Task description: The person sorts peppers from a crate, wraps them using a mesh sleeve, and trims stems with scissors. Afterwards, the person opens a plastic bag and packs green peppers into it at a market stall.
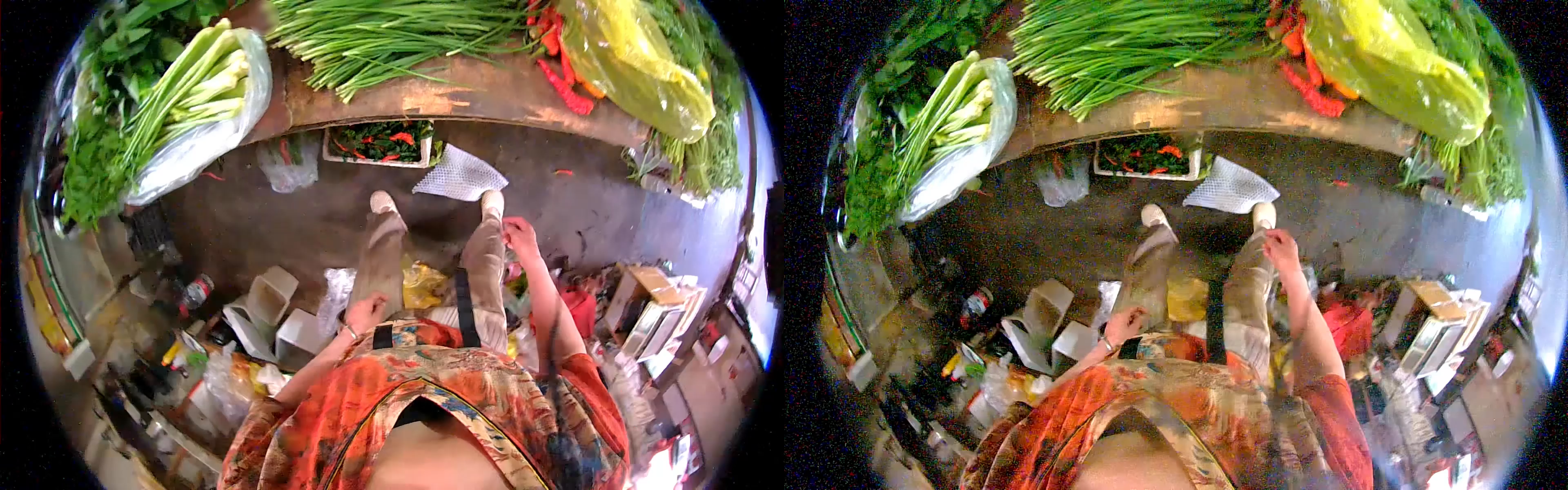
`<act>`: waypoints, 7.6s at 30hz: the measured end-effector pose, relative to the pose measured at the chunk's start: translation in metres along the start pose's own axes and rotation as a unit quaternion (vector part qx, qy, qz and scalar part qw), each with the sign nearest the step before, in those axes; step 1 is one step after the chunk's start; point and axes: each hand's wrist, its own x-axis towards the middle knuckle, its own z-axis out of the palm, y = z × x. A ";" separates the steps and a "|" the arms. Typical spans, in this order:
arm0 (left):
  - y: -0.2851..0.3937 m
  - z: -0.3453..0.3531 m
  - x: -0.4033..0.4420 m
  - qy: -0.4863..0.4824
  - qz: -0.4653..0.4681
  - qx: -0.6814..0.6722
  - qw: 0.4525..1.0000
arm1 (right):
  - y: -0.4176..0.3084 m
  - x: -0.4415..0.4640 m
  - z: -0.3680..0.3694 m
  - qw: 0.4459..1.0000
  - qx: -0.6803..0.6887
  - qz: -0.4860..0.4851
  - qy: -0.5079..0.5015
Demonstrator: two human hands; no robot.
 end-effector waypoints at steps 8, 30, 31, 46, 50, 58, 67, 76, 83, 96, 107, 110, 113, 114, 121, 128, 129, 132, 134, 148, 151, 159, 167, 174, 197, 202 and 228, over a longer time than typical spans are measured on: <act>-0.013 -0.032 0.005 -0.039 0.006 0.121 0.992 | 0.048 -0.001 0.146 0.989 0.034 0.029 -0.144; -0.062 -0.099 0.139 -0.129 0.062 0.470 0.871 | 0.097 0.300 0.232 0.962 -0.201 -0.133 0.131; -0.062 -0.102 0.141 -0.145 0.047 0.486 0.861 | 0.092 0.309 0.246 0.966 -0.192 -0.110 0.136; -0.102 -0.117 0.158 -0.068 0.109 0.364 0.923 | 0.113 0.383 0.301 0.899 -0.326 -0.202 0.212; -0.089 -0.111 0.173 -0.065 0.055 0.228 0.970 | 0.119 0.352 0.297 0.925 -0.301 -0.152 0.175; -0.086 -0.129 0.165 -0.164 0.127 0.491 0.846 | 0.174 0.291 0.277 0.958 -0.174 -0.109 0.200; -0.041 -0.083 0.189 -0.159 0.101 0.517 0.835 | 0.222 0.303 0.091 0.916 -0.260 -0.138 0.271; 0.007 -0.035 0.181 -0.126 0.066 0.523 0.840 | 0.250 0.301 -0.126 0.884 -0.352 -0.061 0.300; 0.024 0.000 0.179 -0.072 0.109 0.566 0.814 | 0.338 0.269 -0.215 0.855 -0.288 0.035 0.430; 0.136 0.032 0.171 -0.167 0.025 0.729 0.663 | 0.401 0.018 -0.081 0.964 -0.029 0.011 0.264; 0.228 0.067 0.210 -0.177 0.219 0.723 0.631 | 0.467 -0.020 0.008 0.944 -0.260 0.120 0.165; 0.245 0.057 0.236 -0.163 0.220 0.725 0.632 | 0.426 -0.019 -0.010 0.937 -0.135 0.137 0.291; 0.256 0.036 0.248 -0.186 0.230 0.699 0.651 | 0.392 -0.043 -0.039 0.846 -0.135 0.107 0.504; 0.258 0.037 0.252 -0.193 0.235 0.688 0.659 | 0.388 -0.052 -0.046 0.817 -0.147 0.144 0.539; 0.266 0.031 0.268 -0.192 0.227 0.689 0.661 | 0.471 -0.086 -0.011 0.788 0.090 0.313 0.522; 0.273 0.032 0.272 -0.191 0.245 0.694 0.649 | 0.429 -0.104 0.014 0.874 0.116 0.298 0.366; 0.274 0.032 0.272 -0.191 0.243 0.700 0.644 | 0.412 -0.102 0.017 0.883 0.180 0.292 0.320; 0.276 0.033 0.274 -0.195 0.245 0.703 0.639 | 0.377 -0.099 0.027 0.906 0.150 0.297 0.262; 0.279 0.031 0.275 -0.197 0.243 0.703 0.639 | 0.370 -0.101 0.043 0.896 0.185 0.304 0.266; 0.297 0.022 0.292 -0.227 0.288 0.690 0.623 | 0.257 -0.149 0.207 0.580 0.587 0.467 0.318; 0.297 0.027 0.298 -0.227 0.291 0.687 0.626 | 0.246 -0.144 0.225 0.501 0.684 0.460 0.263; 0.297 0.045 0.296 -0.198 0.309 0.695 0.618 | 0.297 -0.028 0.344 0.534 0.753 0.344 0.171; 0.288 0.058 0.290 -0.191 0.334 0.696 0.606 | 0.264 -0.035 0.222 0.432 0.816 0.362 0.129; 0.284 0.061 0.289 -0.205 0.357 0.675 0.612 | 0.340 -0.031 0.318 0.738 0.597 0.287 0.131; 0.286 0.063 0.311 -0.124 0.404 0.639 0.643 | 0.358 0.140 0.293 0.842 0.458 0.232 0.168; 0.277 0.062 0.328 -0.050 0.487 0.595 0.637 | 0.387 0.165 0.260 0.842 0.440 0.208 0.232; 0.143 0.071 0.247 0.127 0.611 0.609 0.489 | 0.327 -0.162 0.175 0.893 0.296 -0.329 0.083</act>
